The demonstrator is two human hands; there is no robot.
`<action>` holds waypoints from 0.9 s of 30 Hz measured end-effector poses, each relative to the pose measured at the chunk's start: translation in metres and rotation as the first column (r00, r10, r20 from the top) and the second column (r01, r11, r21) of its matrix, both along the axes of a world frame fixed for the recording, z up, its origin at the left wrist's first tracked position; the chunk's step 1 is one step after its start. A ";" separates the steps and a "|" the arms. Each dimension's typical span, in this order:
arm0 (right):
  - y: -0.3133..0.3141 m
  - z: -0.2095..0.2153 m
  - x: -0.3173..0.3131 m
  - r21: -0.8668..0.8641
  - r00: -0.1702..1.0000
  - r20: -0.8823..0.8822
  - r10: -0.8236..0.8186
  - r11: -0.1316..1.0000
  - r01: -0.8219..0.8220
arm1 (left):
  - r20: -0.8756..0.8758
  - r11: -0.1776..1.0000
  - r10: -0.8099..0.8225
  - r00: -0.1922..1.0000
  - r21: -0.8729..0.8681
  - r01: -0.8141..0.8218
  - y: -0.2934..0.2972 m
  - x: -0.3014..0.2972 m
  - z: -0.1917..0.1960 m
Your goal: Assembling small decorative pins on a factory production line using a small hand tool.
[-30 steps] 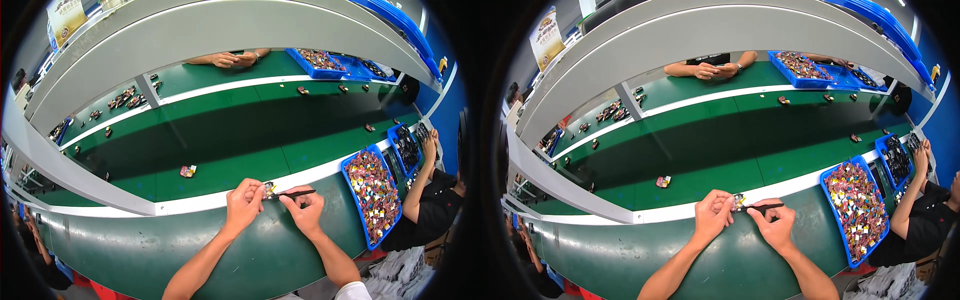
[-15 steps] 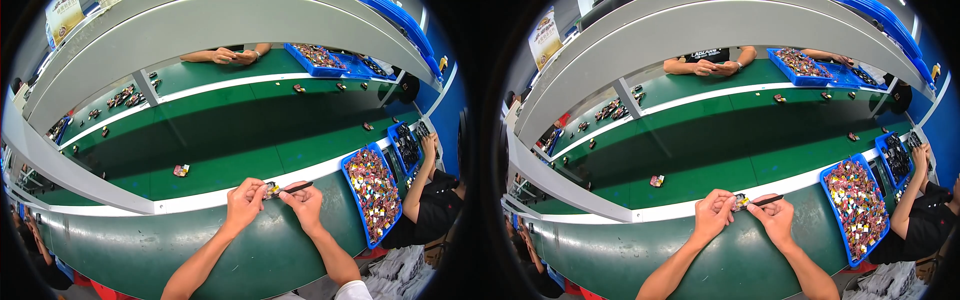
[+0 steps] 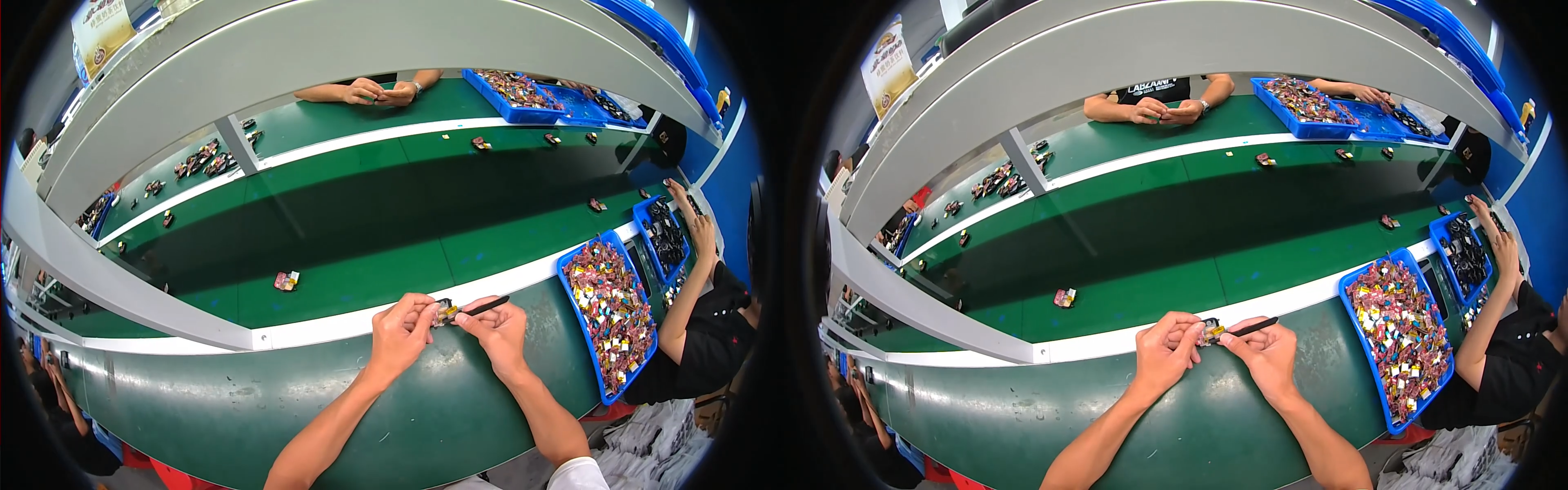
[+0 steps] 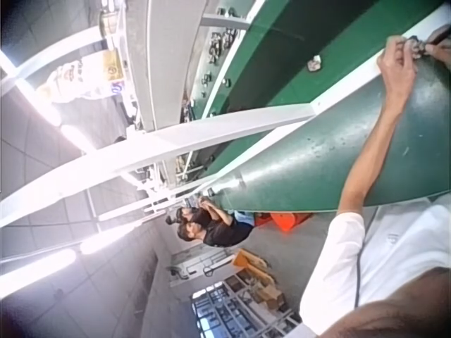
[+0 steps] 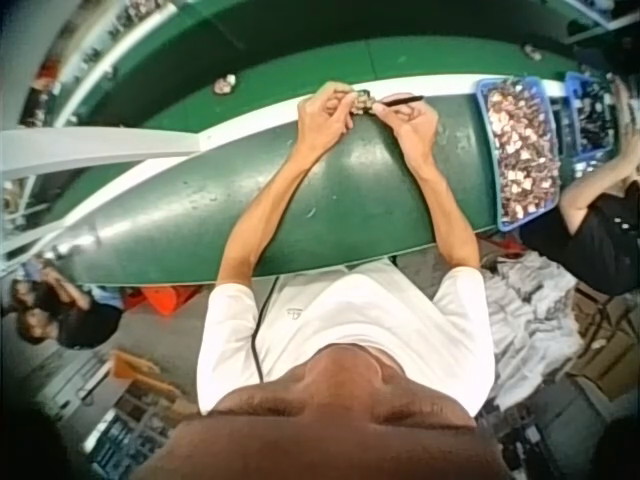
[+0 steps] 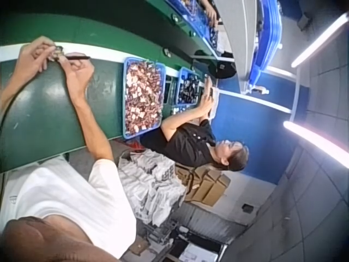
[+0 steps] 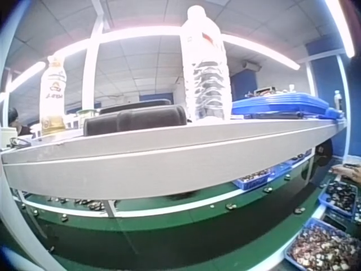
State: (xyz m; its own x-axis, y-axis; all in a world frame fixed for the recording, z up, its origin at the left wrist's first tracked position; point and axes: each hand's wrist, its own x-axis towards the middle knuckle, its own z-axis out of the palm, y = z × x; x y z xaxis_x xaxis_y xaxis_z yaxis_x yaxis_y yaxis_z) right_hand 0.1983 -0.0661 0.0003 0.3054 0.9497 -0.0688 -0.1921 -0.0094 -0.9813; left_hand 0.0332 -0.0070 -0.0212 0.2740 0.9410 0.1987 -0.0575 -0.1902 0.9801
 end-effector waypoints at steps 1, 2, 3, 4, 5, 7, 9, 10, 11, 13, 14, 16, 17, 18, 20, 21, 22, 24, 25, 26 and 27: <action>0.000 -0.001 0.000 0.005 1.000 0.009 0.000 1.000 0.000 | 0.003 1.000 -0.004 1.000 -0.007 0.004 0.000 0.000 0.000; 0.000 -0.001 0.001 0.011 1.000 0.018 0.002 1.000 -0.002 | 0.003 1.000 -0.005 1.000 -0.006 0.005 0.001 0.000 0.001; 0.000 -0.001 0.001 0.012 1.000 0.019 0.000 1.000 -0.001 | 0.027 0.996 -0.037 0.999 -0.084 0.039 0.001 -0.002 0.004; -0.001 -0.001 0.001 0.017 1.000 0.008 -0.010 1.000 0.010 | 0.052 0.984 -0.068 0.996 -0.161 0.076 0.002 -0.003 0.005; -0.001 0.000 0.000 0.023 1.000 -0.004 -0.016 1.000 0.017 | 0.052 0.985 -0.067 0.996 -0.159 0.074 0.003 -0.004 0.005; 0.000 -0.001 -0.004 0.069 1.000 -0.015 -0.025 0.997 0.026 | 0.131 0.955 -0.144 0.981 -0.240 0.172 0.006 -0.007 0.003; -0.001 -0.004 -0.004 0.113 0.999 -0.027 -0.033 0.993 0.036 | 0.152 0.944 -0.160 0.975 -0.264 0.196 0.008 -0.009 0.003; -0.002 -0.007 -0.003 0.134 0.999 0.018 -0.034 0.990 0.031 | 0.173 0.931 -0.175 0.969 -0.290 0.220 0.009 -0.011 0.003; -0.003 -0.008 -0.003 0.156 0.997 0.063 -0.038 0.987 0.027 | 0.173 0.932 -0.176 0.969 -0.288 0.221 0.011 -0.011 0.003; -0.003 -0.011 -0.002 0.192 0.994 0.093 -0.051 0.981 0.032 | 0.204 0.910 -0.218 0.955 -0.311 0.274 0.013 -0.013 0.003; -0.003 -0.012 -0.002 0.226 0.991 0.121 -0.064 0.973 0.036 | 0.204 0.910 -0.218 0.954 -0.310 0.274 0.013 -0.013 0.003; -0.004 -0.010 -0.004 0.236 0.983 0.161 -0.084 0.971 0.044 | 0.212 0.900 -0.234 0.949 -0.322 0.294 0.014 -0.014 0.004; -0.005 -0.008 -0.004 0.246 0.974 0.201 -0.104 0.968 0.052 | 0.213 0.899 -0.235 0.948 -0.322 0.295 0.014 -0.014 0.004; -0.006 -0.007 -0.005 0.246 0.974 0.201 -0.105 0.968 0.053 | 0.216 0.897 -0.241 0.946 -0.323 0.303 0.015 -0.014 0.004; -0.007 -0.005 -0.006 0.267 0.952 0.282 -0.124 0.963 0.046 | 0.219 0.893 -0.248 0.944 -0.326 0.310 0.016 -0.015 0.004; -0.007 -0.006 -0.006 0.267 0.952 0.281 -0.124 0.963 0.046 | 0.213 0.895 -0.251 0.944 -0.322 0.310 0.016 -0.016 0.004; -0.006 -0.007 -0.005 0.274 0.942 0.308 -0.136 0.961 0.049 | 0.207 0.896 -0.253 0.945 -0.318 0.310 0.017 -0.016 0.004; -0.006 -0.008 -0.006 0.281 0.931 0.334 -0.146 0.958 0.050 | 0.212 0.896 -0.252 0.944 -0.316 0.310 0.017 -0.016 0.005; -0.006 -0.007 -0.007 0.268 0.927 0.348 -0.140 0.962 0.045 | 0.217 0.897 -0.251 0.943 -0.314 0.311 0.017 -0.017 0.005; -0.006 -0.006 -0.007 0.256 0.922 0.362 -0.134 0.966 0.040 | 0.218 0.897 -0.251 0.943 -0.314 0.311 0.016 -0.017 0.004; -0.006 -0.006 -0.007 0.256 0.922 0.363 -0.134 0.966 0.040 | 0.221 0.897 -0.248 0.943 -0.316 0.310 0.016 -0.017 0.004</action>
